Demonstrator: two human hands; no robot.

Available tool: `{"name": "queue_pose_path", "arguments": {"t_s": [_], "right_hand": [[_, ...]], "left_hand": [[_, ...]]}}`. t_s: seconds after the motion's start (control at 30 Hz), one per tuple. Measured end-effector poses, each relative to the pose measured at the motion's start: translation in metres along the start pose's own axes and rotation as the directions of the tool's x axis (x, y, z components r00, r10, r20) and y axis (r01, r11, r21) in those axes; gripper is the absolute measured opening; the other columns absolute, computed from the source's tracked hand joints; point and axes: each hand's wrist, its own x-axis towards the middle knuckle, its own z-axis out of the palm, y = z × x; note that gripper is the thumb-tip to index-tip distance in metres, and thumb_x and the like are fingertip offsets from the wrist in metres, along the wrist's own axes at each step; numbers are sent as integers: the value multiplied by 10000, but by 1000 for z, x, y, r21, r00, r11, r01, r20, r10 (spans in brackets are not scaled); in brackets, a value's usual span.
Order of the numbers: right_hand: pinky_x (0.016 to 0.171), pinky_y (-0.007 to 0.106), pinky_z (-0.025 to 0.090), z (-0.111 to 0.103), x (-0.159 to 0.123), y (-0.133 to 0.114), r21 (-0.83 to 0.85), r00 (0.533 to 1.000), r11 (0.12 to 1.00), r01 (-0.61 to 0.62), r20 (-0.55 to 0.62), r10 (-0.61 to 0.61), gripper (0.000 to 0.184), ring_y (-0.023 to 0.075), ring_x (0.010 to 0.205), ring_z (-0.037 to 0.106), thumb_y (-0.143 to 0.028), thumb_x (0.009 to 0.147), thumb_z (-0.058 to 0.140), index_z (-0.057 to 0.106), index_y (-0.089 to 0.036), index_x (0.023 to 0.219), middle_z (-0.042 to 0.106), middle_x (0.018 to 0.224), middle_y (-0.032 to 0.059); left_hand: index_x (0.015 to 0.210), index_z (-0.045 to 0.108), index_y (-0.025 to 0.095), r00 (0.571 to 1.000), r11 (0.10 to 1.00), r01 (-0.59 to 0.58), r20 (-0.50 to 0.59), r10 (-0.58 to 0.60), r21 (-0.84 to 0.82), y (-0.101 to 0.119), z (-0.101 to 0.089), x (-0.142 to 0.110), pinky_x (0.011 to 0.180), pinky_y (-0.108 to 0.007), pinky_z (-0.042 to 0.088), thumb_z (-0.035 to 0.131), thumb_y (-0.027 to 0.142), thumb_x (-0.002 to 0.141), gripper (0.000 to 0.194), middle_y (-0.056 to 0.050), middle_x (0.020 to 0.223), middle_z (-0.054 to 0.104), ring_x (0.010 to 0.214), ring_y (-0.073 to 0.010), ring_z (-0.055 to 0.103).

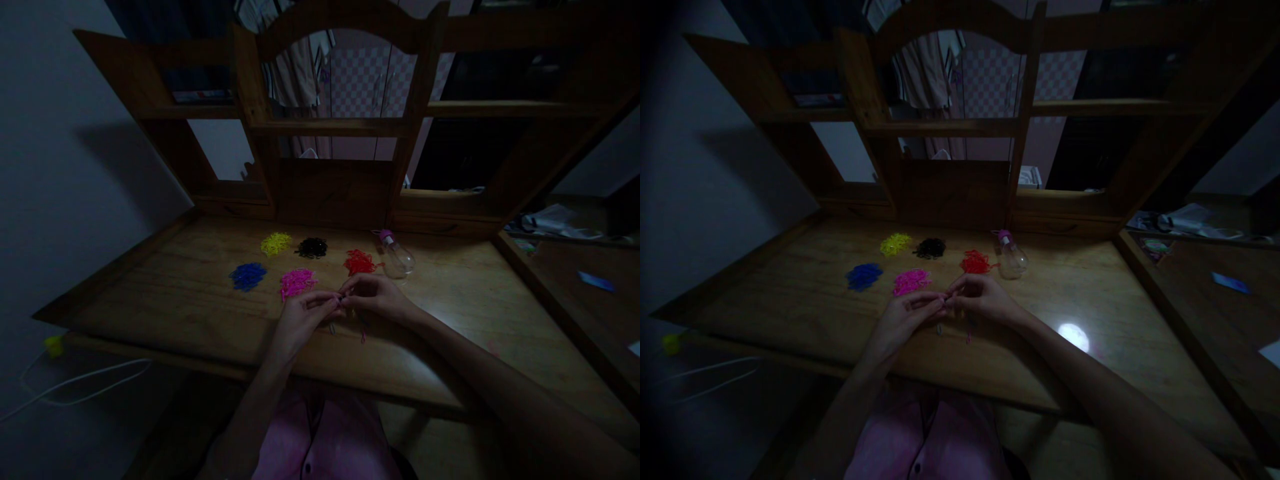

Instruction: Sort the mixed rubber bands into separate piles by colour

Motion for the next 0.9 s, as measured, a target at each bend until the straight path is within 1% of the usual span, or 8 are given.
{"name": "queue_pose_path", "arguments": {"t_s": [0.1,0.23,0.33,0.4,0.5,0.6,0.73,0.9], "right_hand": [[688,270,484,0,0,0,14,1000,1000,-2,23,2,269,135,738,626,-318,754,734,666,-168,966,679,866,39],[663,262,479,0,-1,1,13,999,1000,-16,45,15,309,134,715,623,-337,736,748,654,-170,979,675,837,29],[653,250,470,1,-2,2,-26,999,999,-24,47,25,336,136,723,619,-346,711,766,656,-170,976,673,827,23],[656,255,470,1,-3,2,-67,998,997,-25,52,28,320,142,732,618,-363,726,750,664,-171,968,677,831,28],[641,261,467,1,-4,3,-131,998,991,-18,50,25,289,145,712,610,-389,761,711,684,-170,947,683,827,37],[624,259,463,0,-4,5,-163,999,986,-26,41,33,283,143,690,605,-403,780,686,700,-168,937,687,809,41],[629,268,474,-1,-4,8,-96,997,993,-63,35,66,283,152,691,621,-409,756,705,701,-161,891,693,777,42],[637,271,488,0,-2,6,-7,997,997,-81,6,81,280,153,676,637,-404,708,746,681,-156,821,695,743,37]], "left_hand": [[935,712,105,1000,999,-14,6,14,34,1,0,-2,828,-307,576,787,302,677,333,-106,932,750,817,-212,726],[924,709,104,999,995,-47,-4,48,84,-1,1,-1,793,-302,587,781,310,682,327,-105,899,754,822,-218,724],[902,714,116,996,991,-86,-11,88,101,-4,4,0,781,-281,584,780,308,683,298,-96,888,756,810,-204,723],[879,717,122,993,987,-117,-16,119,107,-5,7,0,767,-262,582,777,292,685,265,-86,880,755,801,-193,722],[849,714,121,987,979,-138,-58,148,148,-2,12,-3,714,-253,586,766,275,689,228,-74,841,749,762,-193,721],[800,707,128,973,957,-168,-118,200,236,0,16,-7,656,-247,581,754,282,694,193,-58,777,736,699,-189,714],[773,694,145,951,930,-218,-151,271,294,-3,17,-6,626,-240,577,735,292,715,164,-36,728,719,654,-177,706],[800,695,140,959,955,-173,-178,219,239,-3,17,-7,663,-256,591,738,276,718,164,-43,772,729,690,-190,719]]}}
